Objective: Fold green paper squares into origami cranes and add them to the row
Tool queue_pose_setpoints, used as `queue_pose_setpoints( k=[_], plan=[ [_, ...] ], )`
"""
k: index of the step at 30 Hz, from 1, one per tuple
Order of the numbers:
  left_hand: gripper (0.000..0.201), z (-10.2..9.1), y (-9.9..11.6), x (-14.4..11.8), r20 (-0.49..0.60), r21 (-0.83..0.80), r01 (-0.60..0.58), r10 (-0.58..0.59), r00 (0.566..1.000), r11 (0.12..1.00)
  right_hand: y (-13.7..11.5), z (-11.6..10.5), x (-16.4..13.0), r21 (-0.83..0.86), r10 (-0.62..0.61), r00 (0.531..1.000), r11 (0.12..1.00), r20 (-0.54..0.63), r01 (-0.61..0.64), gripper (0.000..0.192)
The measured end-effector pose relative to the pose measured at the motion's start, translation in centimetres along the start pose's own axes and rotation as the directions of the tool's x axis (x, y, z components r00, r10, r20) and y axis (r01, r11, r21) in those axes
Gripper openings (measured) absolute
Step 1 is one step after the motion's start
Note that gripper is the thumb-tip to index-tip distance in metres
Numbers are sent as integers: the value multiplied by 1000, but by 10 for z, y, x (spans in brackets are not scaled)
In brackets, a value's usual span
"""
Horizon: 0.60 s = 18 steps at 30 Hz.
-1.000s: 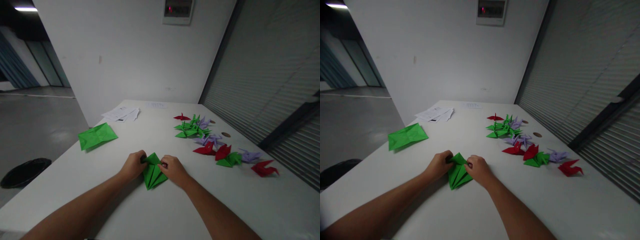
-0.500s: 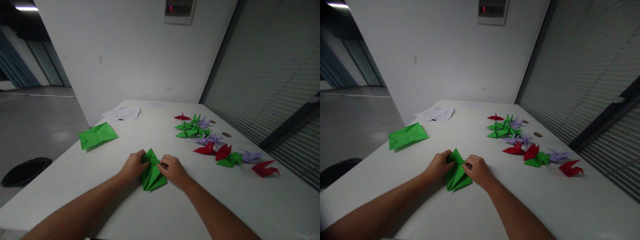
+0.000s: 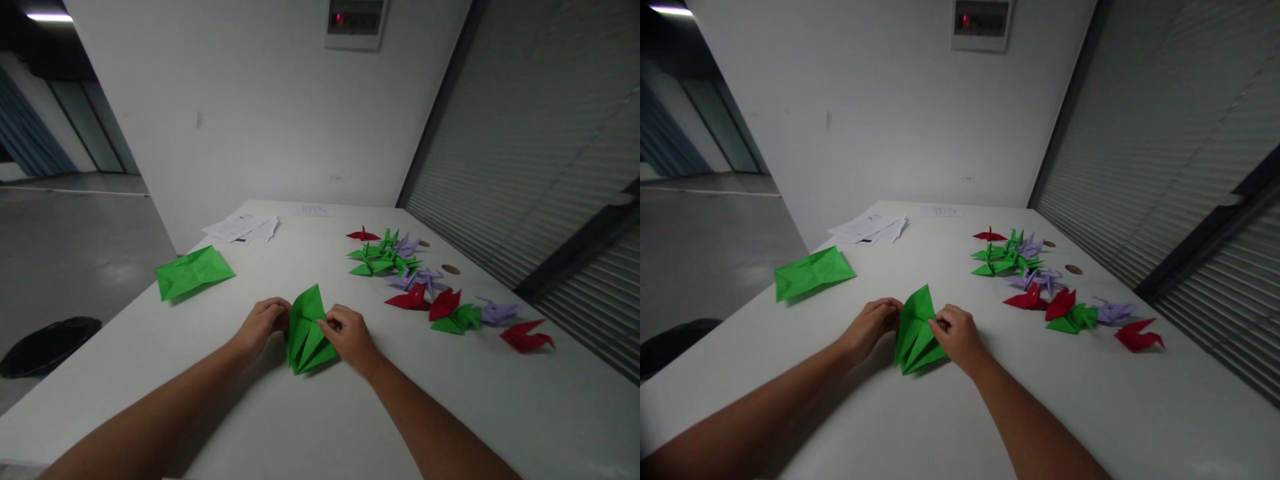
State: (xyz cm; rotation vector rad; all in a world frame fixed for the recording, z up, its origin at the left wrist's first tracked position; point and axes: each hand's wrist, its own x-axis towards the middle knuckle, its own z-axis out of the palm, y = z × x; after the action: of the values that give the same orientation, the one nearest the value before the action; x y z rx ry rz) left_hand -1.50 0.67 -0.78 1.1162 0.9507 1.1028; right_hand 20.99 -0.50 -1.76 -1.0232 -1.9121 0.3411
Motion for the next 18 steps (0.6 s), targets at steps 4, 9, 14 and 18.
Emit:
queue_pose_setpoints(
  k=[4, 9, 14, 18],
  plan=[
    [15, 1, 3, -1, 6, -91, 46, -46, 999, 995, 0, -2, 1, 56, 27, 999, 998, -39, -25, 28],
    [30, 0, 2, -2, 117, -96, 74, -63, 991, 993, 0, -1, 0, 102, 20, 999, 995, -50, -15, 28],
    [37, -5, 1, 0, 199, -164, 152, -118, 973, 975, -1, -2, 0, 123, 14, 999, 992, -30, -10, 30],
    [38, -6, 1, 0, 196, -195, 200, -161, 967, 960, -2, -5, 0, 141, 19, 1000, 990, -6, -18, 32]
  ],
)
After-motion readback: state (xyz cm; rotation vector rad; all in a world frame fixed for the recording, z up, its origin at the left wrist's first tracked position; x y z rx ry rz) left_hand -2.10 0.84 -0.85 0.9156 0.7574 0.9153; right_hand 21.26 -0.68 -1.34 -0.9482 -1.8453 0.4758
